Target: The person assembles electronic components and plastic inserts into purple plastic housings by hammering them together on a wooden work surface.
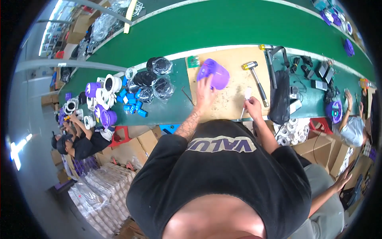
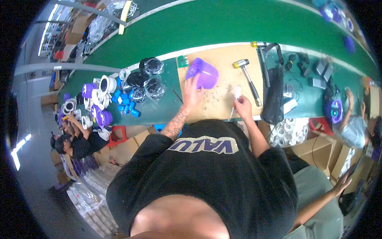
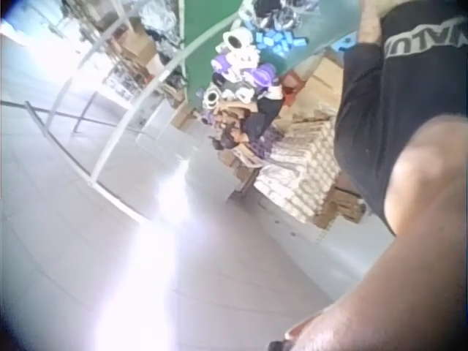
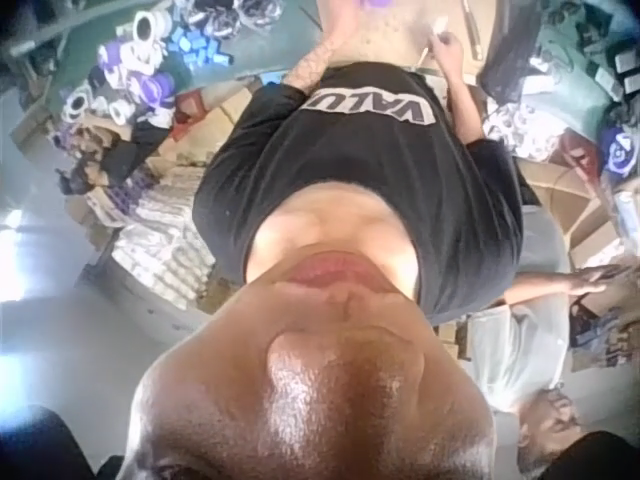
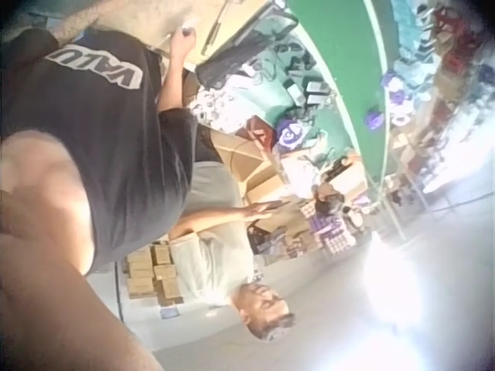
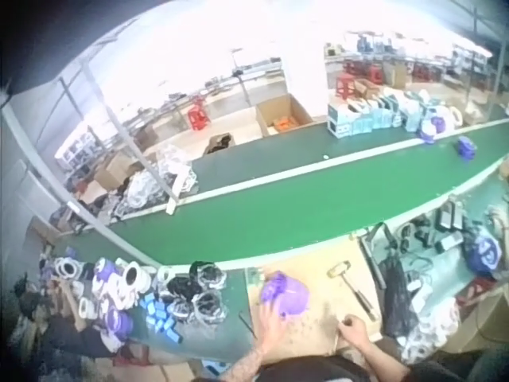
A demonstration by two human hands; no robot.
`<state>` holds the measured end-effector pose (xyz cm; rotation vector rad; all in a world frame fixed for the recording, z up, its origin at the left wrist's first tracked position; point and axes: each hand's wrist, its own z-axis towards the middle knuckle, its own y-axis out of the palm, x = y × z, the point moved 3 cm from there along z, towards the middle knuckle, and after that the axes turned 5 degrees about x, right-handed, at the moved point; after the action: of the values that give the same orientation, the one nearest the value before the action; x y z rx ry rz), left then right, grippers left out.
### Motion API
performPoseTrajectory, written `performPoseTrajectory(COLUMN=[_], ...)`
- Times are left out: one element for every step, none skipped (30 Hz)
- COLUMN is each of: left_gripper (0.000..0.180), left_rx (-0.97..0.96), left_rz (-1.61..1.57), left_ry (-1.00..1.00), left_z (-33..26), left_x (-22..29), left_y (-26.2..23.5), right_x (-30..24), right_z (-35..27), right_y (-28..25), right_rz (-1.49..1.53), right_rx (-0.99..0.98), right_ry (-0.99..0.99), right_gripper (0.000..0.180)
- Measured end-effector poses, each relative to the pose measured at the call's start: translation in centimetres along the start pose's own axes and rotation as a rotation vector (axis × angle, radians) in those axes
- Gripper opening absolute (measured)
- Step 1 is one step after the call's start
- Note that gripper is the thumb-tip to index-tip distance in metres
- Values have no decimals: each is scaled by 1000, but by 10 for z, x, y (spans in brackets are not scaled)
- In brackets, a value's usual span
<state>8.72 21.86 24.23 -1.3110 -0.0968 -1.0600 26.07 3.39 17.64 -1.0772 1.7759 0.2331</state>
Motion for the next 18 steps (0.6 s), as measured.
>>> performPoseTrajectory(left_gripper=[56, 56, 56, 57, 53, 53, 51, 49, 45, 45, 44, 43, 43, 43, 44, 45, 46, 46], left_rx=[-67, -60, -99, -140, -148, -141, -157, -179, -184, -185, -178, -169, -143, -142, -147, -141, -141, -146], left_rz=[79, 79, 66, 50, 30, 27, 31, 36, 16, 10, -35, -79, -91, -98, -188, -269, -270, -281], left_ry=[91, 77, 144, 212, 249, 234, 272, 311, 295, 290, 261, 232, 214, 210, 111, 2, -23, -22], left_z=[-14, -20, -26, -34, -42, -50, -57, -63, -66, -65, -66, -68, -67, -69, -69, -72, -65, -56], left_x=[10, 12, 15, 18, 17, 13, 10, 12, 11, 14, 16, 18, 20, 20, 17, 10, 14, 18], left_y=[6, 9, 13, 17, 21, 22, 25, 24, 22, 20, 17, 14, 9, 8, 7, 5, -1, -5], right_x=[3, 5, 8, 4, -8, -20, -33, -49, -64, -78, -85, -95, -105, -106, -107, -111, -112, -112], right_z=[-3, -4, -6, -7, -9, -10, -10, -12, -14, -14, -12, -11, -8, -2, 2, 3, 7, 10], right_y=[-8, -18, -24, -27, -28, -27, -25, -23, -20, -16, -10, -3, 5, 17, 27, 40, 46, 53], right_rz=[-12, 57, 126, 191, 202, 212, 241, 256, 262, 271, 264, 179, 94, 69, 25, -17, -25, -110], right_rx=[-9, 27, 62, 68, 77, 85, 80, 79, 68, 64, 63, 63, 61, 46, 23, -16, -10, -27], right_ry=[-2, -10, -16, -26, -75, -125, -170, -257, -299, -342, -339, -480, -624, -608, -628, -651, -648, -655], right_gripper=[21, 16, 12, 12, 12, 12, 11, 13, 14, 15, 15, 17, 20, 23, 24, 26, 26, 27])
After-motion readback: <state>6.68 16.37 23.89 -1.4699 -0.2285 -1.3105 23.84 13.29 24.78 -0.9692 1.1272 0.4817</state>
